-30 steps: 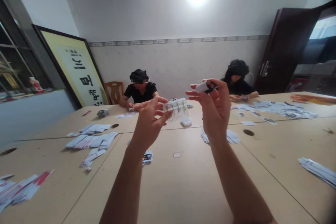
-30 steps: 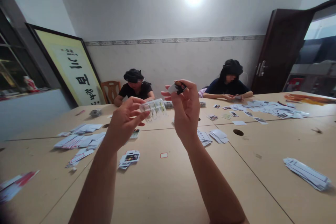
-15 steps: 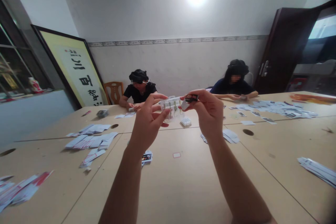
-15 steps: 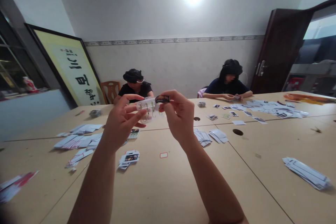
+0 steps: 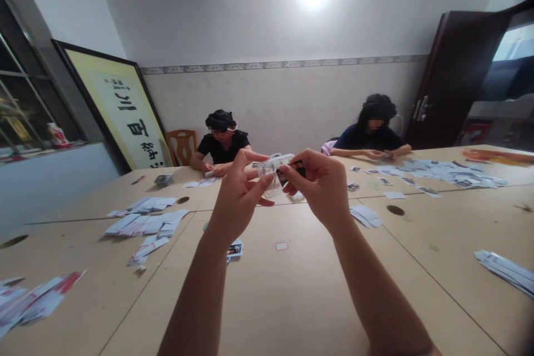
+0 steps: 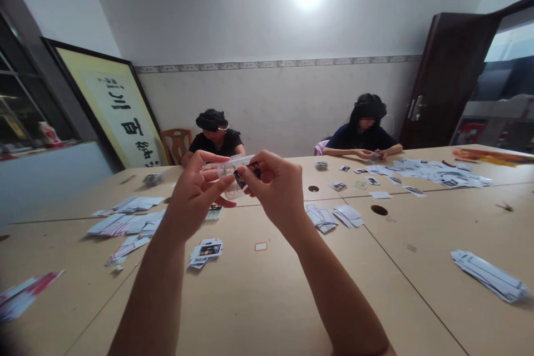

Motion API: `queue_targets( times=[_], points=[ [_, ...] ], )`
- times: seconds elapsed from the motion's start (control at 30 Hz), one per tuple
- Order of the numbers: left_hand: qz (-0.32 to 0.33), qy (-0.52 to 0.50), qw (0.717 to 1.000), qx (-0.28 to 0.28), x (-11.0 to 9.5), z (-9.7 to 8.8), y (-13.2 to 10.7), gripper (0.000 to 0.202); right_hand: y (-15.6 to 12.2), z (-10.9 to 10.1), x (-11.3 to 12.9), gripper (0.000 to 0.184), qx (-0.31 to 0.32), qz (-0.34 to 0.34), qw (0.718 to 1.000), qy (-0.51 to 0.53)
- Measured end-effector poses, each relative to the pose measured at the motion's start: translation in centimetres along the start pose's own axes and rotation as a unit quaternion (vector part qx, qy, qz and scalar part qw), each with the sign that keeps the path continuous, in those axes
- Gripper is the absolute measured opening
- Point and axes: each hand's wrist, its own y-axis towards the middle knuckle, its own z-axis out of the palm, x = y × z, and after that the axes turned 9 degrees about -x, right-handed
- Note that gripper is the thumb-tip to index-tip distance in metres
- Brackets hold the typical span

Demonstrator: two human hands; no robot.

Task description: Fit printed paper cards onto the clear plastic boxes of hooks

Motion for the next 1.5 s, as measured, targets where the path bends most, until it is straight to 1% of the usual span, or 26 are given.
queue_targets(
  times=[0.17,0.33,0.47,0.57,0.73,0.87,0.93,1.1,1.27,1.43,1.5],
  points=[
    [-0.018,-0.033,0.999,0.023,-0.1,0.1,-0.1,0.038,-0.3,0.1,0.6,0.015,-0.002,0.007,1.0,0.015],
    [-0.002,-0.05,0.999,0.016,-0.1,-0.1,-0.1,0.04,-0.5,0.1,1.2,0.012,-0.002,0.006,1.0,-0.003],
    [-0.007,-0.059,0.998,0.035,-0.3,0.0,-0.1,0.043,-0.6,0.1,1.4,0.012,0.003,0.0,1.0,-0.02],
    [-0.023,-0.064,0.997,0.043,-0.5,-0.1,-0.2,0.042,-0.7,0.1,1.4,0.012,0.024,0.012,1.0,0.014],
    [-0.034,-0.079,0.995,0.05,-0.5,-0.4,0.0,0.036,-0.5,0.0,1.5,0.013,0.035,0.039,0.994,0.099],
    [-0.033,-0.076,0.995,0.048,-0.4,-0.3,-0.1,0.037,-0.6,-0.1,1.6,0.015,0.043,0.055,0.991,0.113],
    [-0.031,-0.08,0.995,0.044,-0.3,-0.1,-0.2,0.034,-0.7,-0.1,1.7,0.015,0.036,0.055,0.992,0.107],
    [-0.03,-0.102,0.994,0.03,-0.4,0.3,-0.5,0.03,-1.1,0.3,2.0,0.014,-0.004,0.031,0.995,0.095],
    [-0.036,-0.098,0.994,0.02,-1.0,0.3,-0.8,0.029,-1.4,0.4,2.2,0.014,-0.014,0.013,0.997,0.073],
    [-0.022,-0.112,0.993,0.031,-1.5,0.1,-1.2,0.027,-1.9,0.6,2.4,0.014,-0.045,-0.042,0.998,0.033],
    [-0.017,-0.111,0.993,0.039,-1.6,0.0,-1.3,0.028,-2.2,0.6,2.5,0.013,-0.051,-0.057,0.997,0.032]
  ],
)
